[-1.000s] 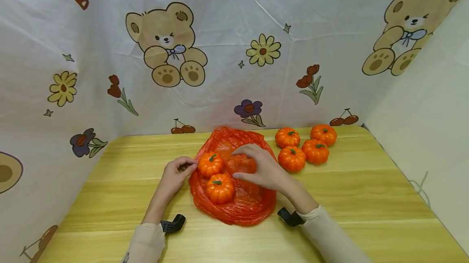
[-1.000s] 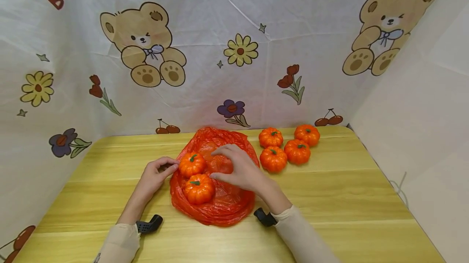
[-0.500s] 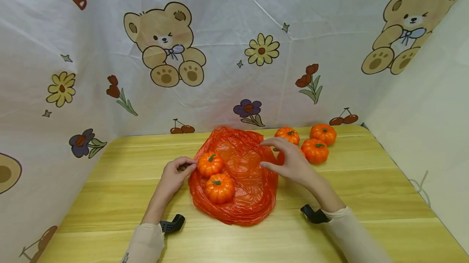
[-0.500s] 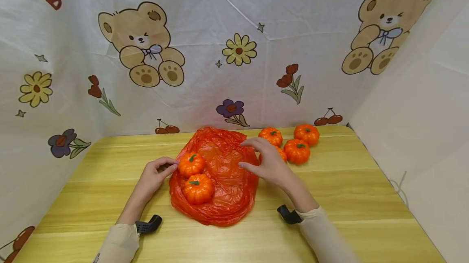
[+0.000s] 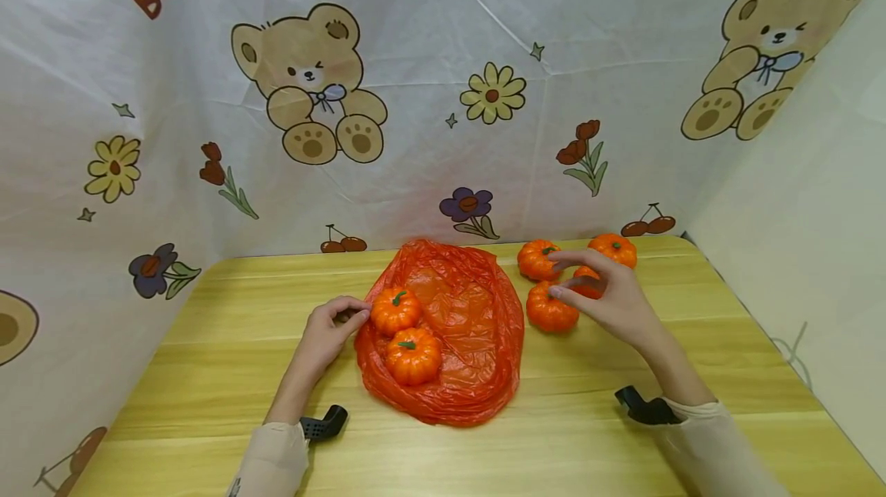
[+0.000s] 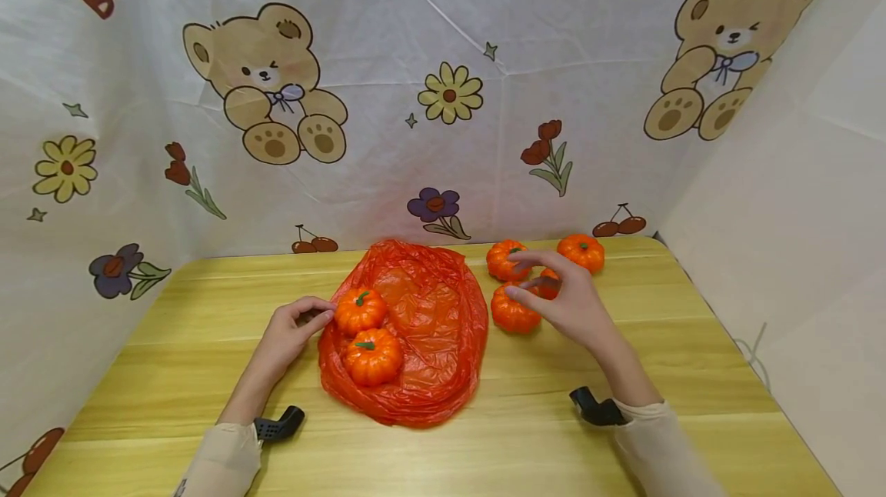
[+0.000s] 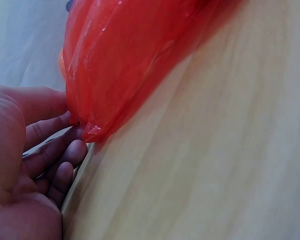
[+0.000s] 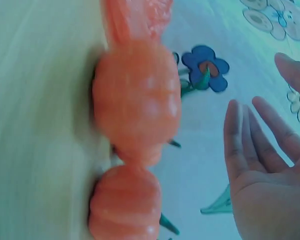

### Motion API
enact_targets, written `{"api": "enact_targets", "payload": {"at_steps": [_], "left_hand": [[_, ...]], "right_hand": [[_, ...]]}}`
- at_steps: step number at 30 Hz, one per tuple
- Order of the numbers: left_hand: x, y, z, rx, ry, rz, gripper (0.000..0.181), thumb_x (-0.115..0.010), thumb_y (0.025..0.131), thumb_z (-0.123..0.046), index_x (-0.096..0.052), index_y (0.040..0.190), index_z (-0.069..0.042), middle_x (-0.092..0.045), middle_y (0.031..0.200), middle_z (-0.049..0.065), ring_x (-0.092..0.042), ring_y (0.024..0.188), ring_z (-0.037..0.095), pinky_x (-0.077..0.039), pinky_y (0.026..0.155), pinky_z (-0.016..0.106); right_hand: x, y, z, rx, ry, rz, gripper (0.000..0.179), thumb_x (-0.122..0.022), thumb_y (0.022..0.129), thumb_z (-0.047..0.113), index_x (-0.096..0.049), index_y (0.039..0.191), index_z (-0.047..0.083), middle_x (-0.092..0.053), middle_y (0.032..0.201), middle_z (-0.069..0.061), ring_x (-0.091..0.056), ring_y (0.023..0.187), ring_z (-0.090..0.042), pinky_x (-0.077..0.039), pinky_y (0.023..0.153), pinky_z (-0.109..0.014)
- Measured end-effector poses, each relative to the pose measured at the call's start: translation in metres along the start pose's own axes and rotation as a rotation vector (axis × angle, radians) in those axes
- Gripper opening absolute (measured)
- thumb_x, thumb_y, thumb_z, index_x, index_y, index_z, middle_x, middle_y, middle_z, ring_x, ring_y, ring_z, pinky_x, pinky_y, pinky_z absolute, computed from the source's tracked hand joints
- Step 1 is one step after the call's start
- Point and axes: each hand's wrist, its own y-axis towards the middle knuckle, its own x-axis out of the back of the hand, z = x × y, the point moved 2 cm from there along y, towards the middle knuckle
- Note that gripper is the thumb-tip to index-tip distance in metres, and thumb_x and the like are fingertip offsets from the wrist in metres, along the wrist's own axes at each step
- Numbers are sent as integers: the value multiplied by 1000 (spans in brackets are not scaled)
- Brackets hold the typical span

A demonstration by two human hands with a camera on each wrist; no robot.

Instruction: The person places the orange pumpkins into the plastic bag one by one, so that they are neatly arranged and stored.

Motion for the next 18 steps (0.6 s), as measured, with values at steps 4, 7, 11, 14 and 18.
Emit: {"api": "enact_targets", "payload": {"at_steps": [4,7,11,14,18], "left_hand": [[0,-1,-2,10,-3,-1,13,-74,101,-18,-79,109,-10,-73,105,8,-59,92,20,-48,81,23],[0,-2,-3,16,-7,-4,12,-74,101,-17,-79,109,-10,-73,105,8,-59,92,20,-48,81,23],[0,-2,-4,16,-9,0,13,-74,101,-18,-79,109,-10,-73,105,9,-59,92,20,-48,80,23],[0,-2,-4,13,-10,1,13,-74,101,-18,-79,110,-10,-73,105,9,-59,92,20,-48,80,23],[0,-1,-3,12,-12,-1,13,-74,101,-18,-79,109,-10,-73,104,9,-58,91,19,-48,79,23]], "right_hand": [[7,-1,-4,-24,-122,1,48,-85,91,15,-68,135,12,-69,132,-13,-67,115,-15,-57,94,-22],[6,0,-9,-27,-208,29,51,-87,90,22,-67,136,14,-70,132,-9,-66,118,-22,-57,99,-27],[3,-1,-16,-16,-253,74,53,-89,87,23,-68,133,8,-70,132,-9,-67,118,-30,-55,102,-30],[-1,-2,-18,3,-301,128,55,-91,85,24,-68,133,8,-70,133,-8,-66,121,-30,-54,104,-38],[-4,-3,-17,19,-346,189,59,-92,84,28,-68,135,8,-70,135,-7,-62,129,-31,-49,107,-52]]}}
